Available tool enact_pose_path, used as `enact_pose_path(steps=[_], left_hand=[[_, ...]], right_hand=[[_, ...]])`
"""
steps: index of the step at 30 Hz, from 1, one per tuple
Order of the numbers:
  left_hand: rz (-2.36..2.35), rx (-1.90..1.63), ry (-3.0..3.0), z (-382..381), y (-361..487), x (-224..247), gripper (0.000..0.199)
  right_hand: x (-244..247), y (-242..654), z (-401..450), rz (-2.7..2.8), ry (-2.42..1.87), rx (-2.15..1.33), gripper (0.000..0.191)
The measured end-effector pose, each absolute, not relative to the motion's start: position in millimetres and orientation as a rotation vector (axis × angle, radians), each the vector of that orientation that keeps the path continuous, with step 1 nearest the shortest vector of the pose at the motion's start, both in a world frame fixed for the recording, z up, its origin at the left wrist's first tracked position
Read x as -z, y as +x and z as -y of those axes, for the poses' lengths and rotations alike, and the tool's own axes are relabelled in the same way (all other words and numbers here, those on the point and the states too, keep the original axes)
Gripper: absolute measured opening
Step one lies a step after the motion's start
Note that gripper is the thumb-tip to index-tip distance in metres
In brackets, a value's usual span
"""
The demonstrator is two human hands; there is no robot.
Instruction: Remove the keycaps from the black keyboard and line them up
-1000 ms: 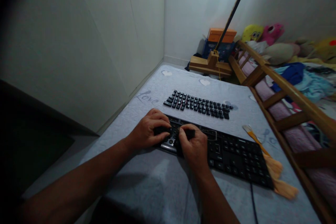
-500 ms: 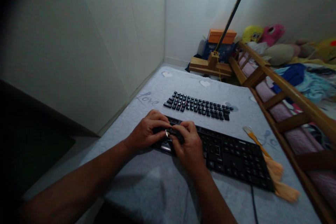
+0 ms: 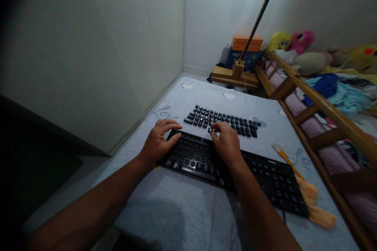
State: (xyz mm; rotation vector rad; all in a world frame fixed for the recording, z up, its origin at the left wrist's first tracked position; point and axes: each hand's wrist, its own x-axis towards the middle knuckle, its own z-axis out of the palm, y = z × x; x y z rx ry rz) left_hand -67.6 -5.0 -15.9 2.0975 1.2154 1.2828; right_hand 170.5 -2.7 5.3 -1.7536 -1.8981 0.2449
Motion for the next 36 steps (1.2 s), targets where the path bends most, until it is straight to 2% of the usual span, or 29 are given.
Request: enact_pose_path(steps=[11, 36], left_hand=[[-1.216, -1.273, 2.101, 0.9, -66.9, 23.9, 0.017], [-1.146, -1.226, 2.108, 2.3, -65.5, 22.6, 0.018]], right_hand=[[4.7, 164.2, -40.4, 2.005, -2.2, -0.189, 0.018], [12.1, 163.1, -44.7, 2.022, -2.284, -0.098, 0.025]])
